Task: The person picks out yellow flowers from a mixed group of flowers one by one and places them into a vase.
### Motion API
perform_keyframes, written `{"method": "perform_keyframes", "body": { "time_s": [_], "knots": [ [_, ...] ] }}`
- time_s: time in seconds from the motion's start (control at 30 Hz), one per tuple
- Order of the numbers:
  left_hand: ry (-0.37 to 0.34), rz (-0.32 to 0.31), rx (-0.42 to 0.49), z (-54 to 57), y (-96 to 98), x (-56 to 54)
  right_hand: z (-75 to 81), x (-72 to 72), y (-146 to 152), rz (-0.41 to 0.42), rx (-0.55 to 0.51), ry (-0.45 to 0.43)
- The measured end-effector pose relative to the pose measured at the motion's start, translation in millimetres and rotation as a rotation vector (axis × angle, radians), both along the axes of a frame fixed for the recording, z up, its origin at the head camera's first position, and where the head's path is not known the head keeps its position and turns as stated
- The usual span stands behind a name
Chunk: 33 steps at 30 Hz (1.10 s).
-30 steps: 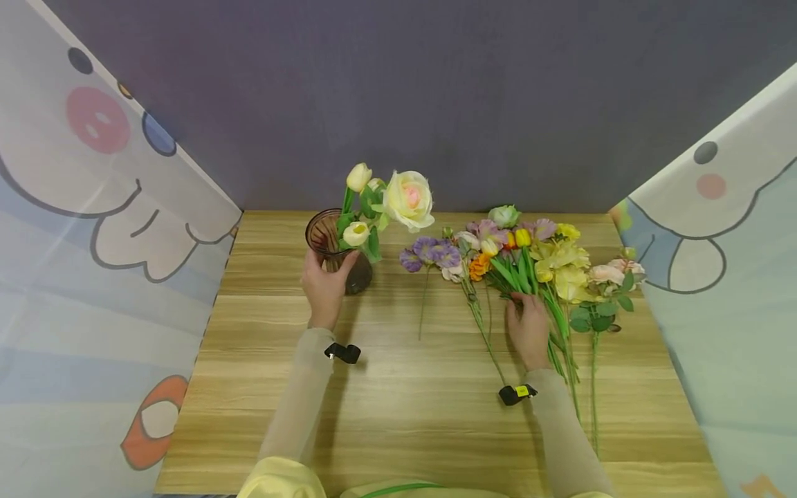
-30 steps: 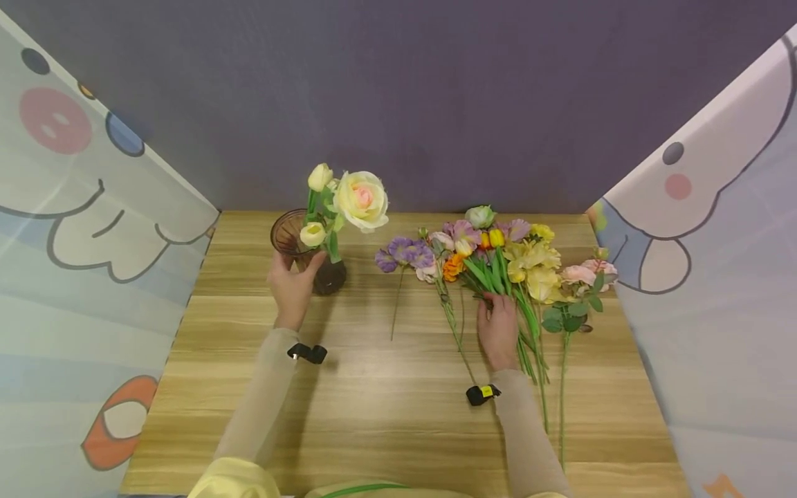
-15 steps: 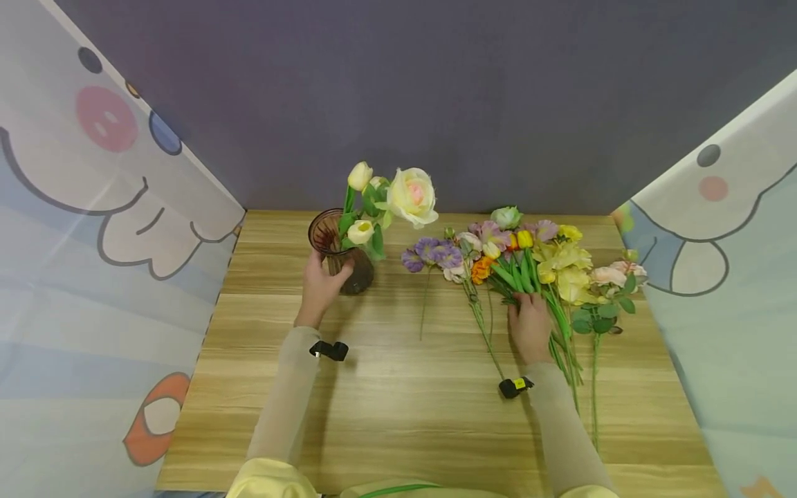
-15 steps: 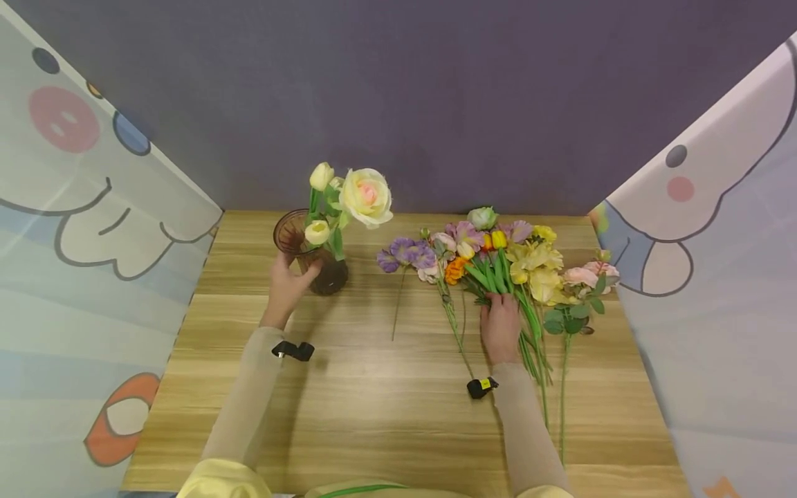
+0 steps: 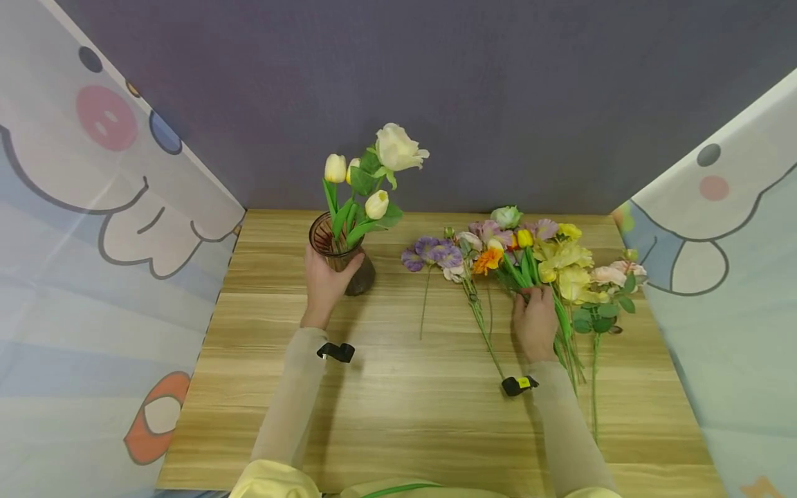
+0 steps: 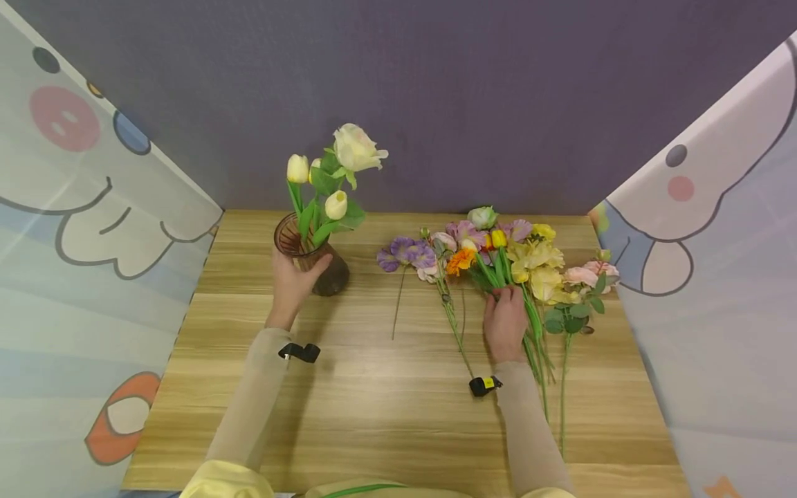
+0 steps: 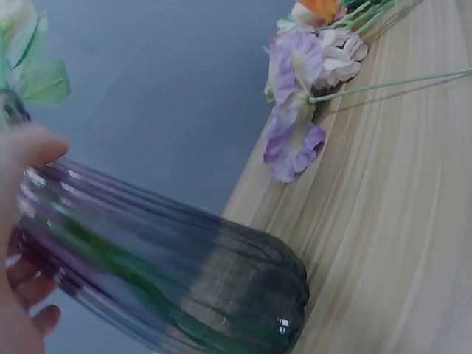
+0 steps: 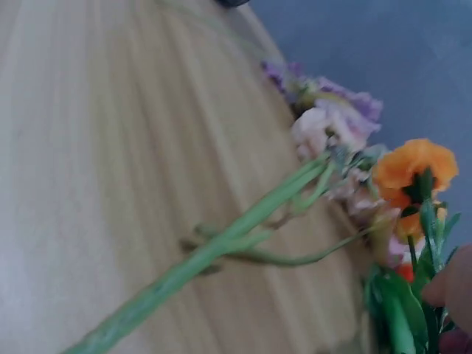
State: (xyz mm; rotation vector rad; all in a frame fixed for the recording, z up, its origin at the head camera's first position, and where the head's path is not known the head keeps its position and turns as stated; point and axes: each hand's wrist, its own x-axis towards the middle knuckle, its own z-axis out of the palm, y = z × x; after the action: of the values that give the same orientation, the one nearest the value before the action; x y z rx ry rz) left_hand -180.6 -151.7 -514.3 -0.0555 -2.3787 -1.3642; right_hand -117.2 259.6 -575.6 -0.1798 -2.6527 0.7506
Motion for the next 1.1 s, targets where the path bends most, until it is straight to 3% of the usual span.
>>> {"method": "perform_keyframes", "body": {
  "time_s": [0.13, 0.23, 0.4, 0.57, 0.7, 0.9, 0.97, 1.1],
  "knots": [
    [-0.021, -0.075, 0.091, -1.5, -4.5, 0.6, 11.2, -2.7, -1.0, 0.039, -0.040, 0.054],
    [-0.044, -0.093, 0.121, -1.0, -6.4, 2.5, 20.4, -6.4, -2.9, 0.067, -0.077, 0.105],
    [-0.037, -0.072, 0.102, -0.2, -7.5, 3.7, 37.0, -11.5, -8.1, 0.109, -0.158, 0.215],
    [-0.019, -0.061, 0.125, -0.5, -7.4, 4.2, 60.8, -14.4, -16.1, 0.128, -0.320, 0.306],
    [0.002, -0.054, 0.137, 0.2, -4.4, 4.2, 88.5, -13.6, -31.8, 0.116, -0.445, 0.364],
    [-0.025, -0.018, 0.057, -0.7, 1.4, 6.6, 129.8, -10.3, -60.6, 0.159, -0.555, 0.454],
    [-0.041, 0.000, 0.037, -0.9, 3.2, 8.1, 133.7, -13.5, -65.7, 0.167, -0.595, 0.484],
    [-0.046, 0.021, 0.045, -2.0, 6.3, 10.5, 131.4, -26.9, -72.2, 0.255, -0.811, 0.525]
  ]
}}
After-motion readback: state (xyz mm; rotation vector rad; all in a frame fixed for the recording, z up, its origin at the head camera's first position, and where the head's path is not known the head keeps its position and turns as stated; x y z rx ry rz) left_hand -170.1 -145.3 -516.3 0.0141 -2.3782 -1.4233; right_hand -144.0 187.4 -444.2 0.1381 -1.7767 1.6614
